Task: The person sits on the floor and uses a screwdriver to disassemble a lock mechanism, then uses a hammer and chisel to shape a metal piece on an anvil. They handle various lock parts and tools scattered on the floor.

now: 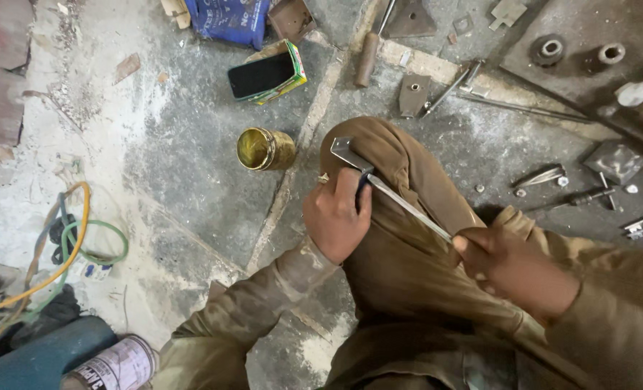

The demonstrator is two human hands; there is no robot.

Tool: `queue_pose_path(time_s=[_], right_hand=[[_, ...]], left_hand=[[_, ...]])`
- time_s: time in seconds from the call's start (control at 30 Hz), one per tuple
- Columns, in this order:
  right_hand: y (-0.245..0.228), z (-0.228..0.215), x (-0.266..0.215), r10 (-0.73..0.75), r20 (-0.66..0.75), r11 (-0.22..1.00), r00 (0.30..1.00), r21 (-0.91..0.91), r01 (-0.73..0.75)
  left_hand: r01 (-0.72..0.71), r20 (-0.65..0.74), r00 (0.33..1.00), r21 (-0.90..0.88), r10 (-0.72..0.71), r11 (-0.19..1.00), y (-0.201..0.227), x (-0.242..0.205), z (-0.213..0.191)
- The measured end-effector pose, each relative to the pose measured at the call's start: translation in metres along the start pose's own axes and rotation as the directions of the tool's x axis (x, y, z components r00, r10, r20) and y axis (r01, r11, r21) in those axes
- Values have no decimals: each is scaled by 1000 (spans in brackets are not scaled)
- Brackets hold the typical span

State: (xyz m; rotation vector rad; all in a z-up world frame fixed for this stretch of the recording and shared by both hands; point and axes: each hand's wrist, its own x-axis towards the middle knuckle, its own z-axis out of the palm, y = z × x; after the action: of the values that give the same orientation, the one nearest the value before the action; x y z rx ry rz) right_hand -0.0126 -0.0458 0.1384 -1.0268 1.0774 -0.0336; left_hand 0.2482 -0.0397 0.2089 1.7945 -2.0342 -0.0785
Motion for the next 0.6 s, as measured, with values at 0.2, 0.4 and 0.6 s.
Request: queue_pose_path(time_s=[0.2,0.4,0.6], right_hand=[[17,-8,-9,124,254,904,959,370,-215],[77,-68,-59,44,-129,903,991,429,16],[171,3,-55,-123,-566,956,815,-287,-55]], left_hand=[[-10,28,1000,78,8,997,11,-1,-2],[69,-18,998,117,-67,991,18,-12,0],[81,-54,996,131,-75,988,16,-10,6]])
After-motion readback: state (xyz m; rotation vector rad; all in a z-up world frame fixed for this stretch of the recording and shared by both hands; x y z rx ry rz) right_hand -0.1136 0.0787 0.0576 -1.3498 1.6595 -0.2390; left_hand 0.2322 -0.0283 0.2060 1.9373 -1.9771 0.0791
